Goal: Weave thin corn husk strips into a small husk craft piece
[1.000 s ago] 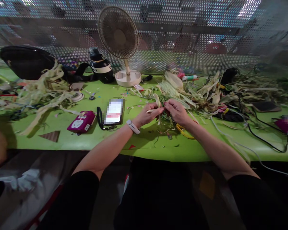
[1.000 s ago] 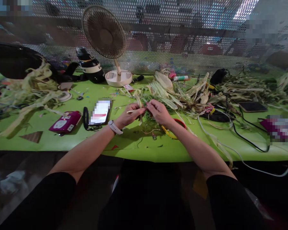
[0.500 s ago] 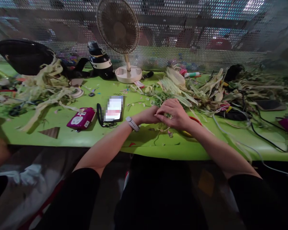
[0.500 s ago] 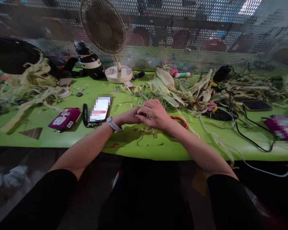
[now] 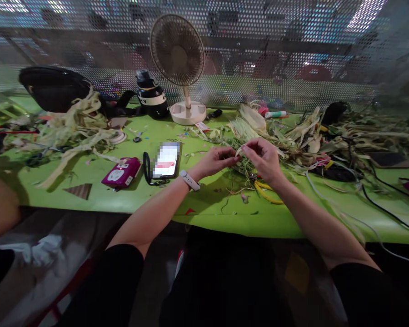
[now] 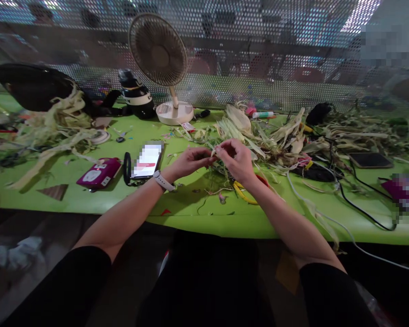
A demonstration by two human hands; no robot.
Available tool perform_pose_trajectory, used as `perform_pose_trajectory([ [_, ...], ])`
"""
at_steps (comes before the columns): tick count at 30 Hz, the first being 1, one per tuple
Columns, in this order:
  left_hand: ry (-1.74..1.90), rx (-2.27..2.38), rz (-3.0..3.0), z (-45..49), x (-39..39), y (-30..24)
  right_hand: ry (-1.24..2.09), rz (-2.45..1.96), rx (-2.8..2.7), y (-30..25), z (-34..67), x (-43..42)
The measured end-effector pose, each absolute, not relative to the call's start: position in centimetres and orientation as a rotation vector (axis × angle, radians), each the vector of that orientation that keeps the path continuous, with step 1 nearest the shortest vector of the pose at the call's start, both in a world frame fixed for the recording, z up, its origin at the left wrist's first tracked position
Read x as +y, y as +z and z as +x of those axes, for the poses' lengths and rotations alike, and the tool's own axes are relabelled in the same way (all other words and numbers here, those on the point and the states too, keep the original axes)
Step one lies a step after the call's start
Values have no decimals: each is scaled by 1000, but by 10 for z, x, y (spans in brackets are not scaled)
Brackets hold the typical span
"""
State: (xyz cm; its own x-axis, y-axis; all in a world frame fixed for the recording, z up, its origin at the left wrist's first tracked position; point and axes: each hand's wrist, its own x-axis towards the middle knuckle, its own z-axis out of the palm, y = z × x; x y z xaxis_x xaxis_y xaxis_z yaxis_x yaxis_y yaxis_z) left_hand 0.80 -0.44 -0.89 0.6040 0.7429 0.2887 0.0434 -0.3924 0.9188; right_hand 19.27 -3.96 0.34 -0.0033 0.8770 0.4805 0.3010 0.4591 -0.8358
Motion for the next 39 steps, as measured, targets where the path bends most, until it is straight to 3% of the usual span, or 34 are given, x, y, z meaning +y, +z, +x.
perform_pose_trajectory([
  [10,635,621,1559,5,-13,-1,990,-905,-1499,-6,190,-31],
  [20,536,556,1531,6,-9,-14,977,-1012,-1449,-12,182,-34],
  [27,937,578,1086,15,-9,-14,572,-956,-1385,0,208,-19],
  [33,968,486,1060,17,-7,-20,117,-869,-1942,3,209,-31],
  [39,1064,485,1146,20,-5,-29,89,-907,-1947,-5,205,-25],
])
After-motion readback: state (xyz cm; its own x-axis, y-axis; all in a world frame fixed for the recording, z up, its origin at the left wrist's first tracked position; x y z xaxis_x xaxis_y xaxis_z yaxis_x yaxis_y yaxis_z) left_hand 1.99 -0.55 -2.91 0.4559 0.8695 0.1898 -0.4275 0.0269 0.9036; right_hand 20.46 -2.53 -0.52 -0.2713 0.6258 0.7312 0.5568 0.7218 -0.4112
